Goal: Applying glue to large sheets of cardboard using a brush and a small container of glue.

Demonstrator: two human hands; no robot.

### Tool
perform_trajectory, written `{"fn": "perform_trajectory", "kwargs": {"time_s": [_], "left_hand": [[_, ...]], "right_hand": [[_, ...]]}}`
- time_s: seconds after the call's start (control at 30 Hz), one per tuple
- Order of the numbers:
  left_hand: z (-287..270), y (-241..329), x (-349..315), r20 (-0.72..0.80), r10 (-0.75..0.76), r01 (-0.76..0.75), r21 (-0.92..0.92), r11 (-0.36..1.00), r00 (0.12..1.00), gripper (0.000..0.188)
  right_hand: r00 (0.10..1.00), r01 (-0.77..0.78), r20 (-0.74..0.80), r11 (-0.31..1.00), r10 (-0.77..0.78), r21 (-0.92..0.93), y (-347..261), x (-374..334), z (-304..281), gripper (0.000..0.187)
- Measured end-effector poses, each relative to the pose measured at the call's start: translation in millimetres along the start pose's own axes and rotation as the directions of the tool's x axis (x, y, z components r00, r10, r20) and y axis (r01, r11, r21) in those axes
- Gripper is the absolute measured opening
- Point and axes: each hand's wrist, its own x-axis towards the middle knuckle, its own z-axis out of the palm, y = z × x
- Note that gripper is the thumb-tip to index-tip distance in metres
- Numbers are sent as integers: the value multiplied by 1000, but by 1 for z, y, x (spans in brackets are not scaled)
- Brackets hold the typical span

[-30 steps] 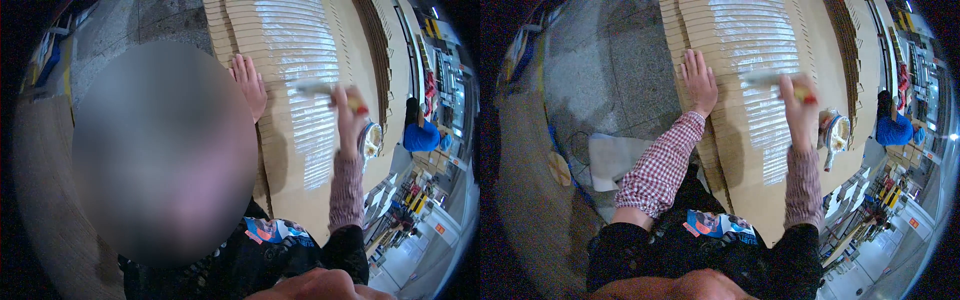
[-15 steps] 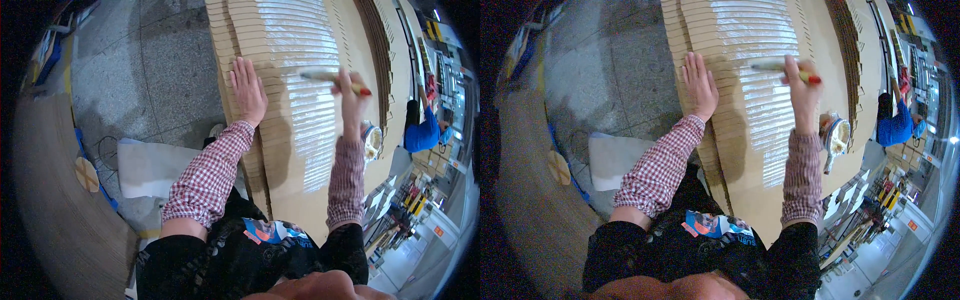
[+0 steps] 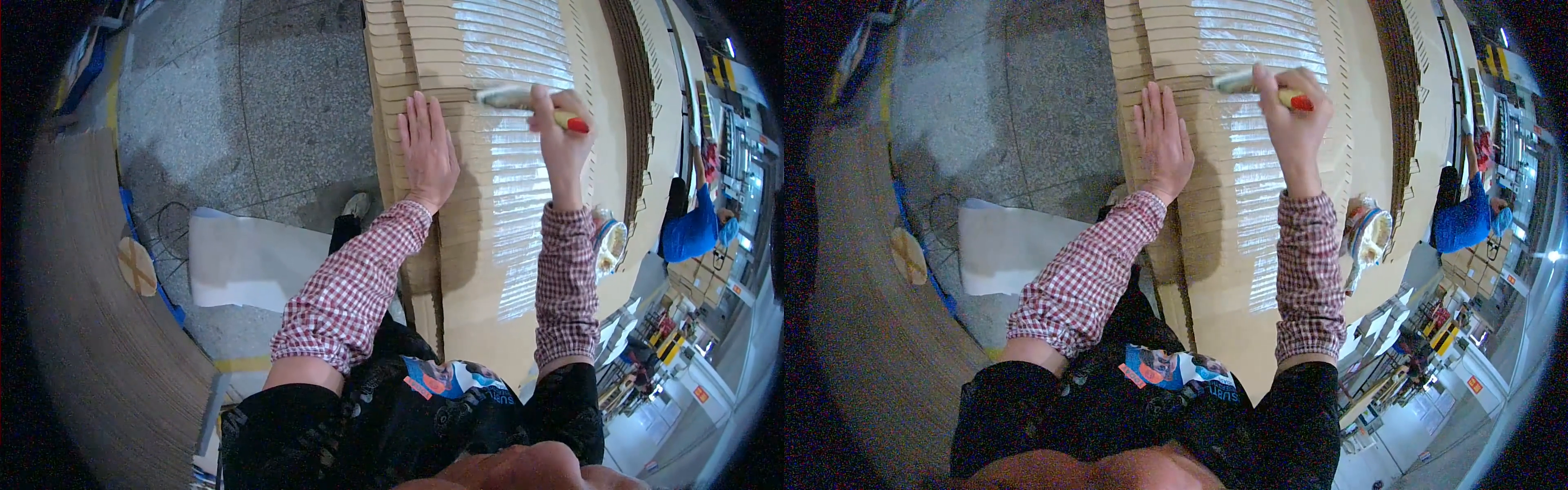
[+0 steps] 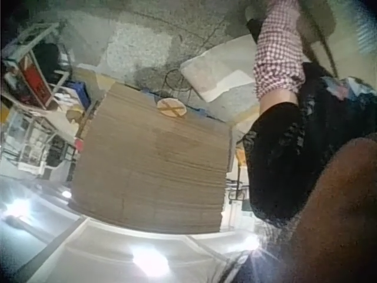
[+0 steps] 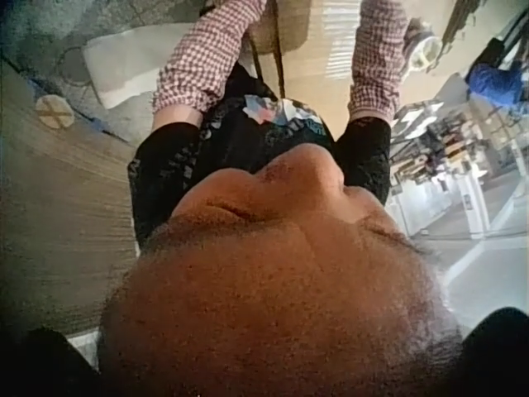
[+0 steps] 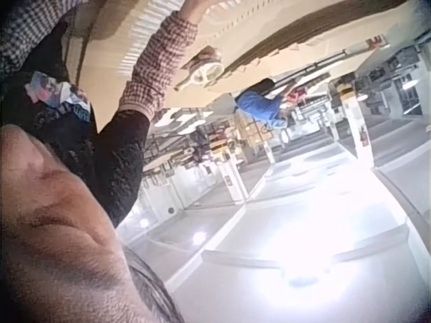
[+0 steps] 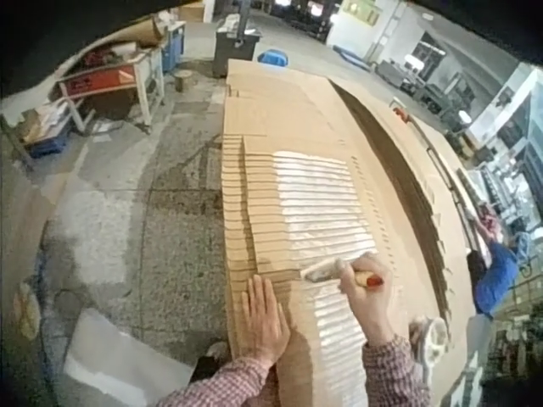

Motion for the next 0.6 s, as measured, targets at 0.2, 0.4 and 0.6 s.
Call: {"fn": "perform_trajectory", "kwargs": {"time_s": [0.2,0.4,0.6], "left_hand": [[0,-11,-1,-14,-30,30,60,998,999,52],[1,-5,0,-30,7,-7,15,1000,1000,52],[-5,-15,0,-76,23,-18,62,998,997,53]], "right_hand": [[978,-118,155,984,139,-136,10,-39,-28,26],[996,59,62,998,-58,-10,7,-6,-2,25],[969,31,242,957,42,-290,-1,-111,-52,17]]}}
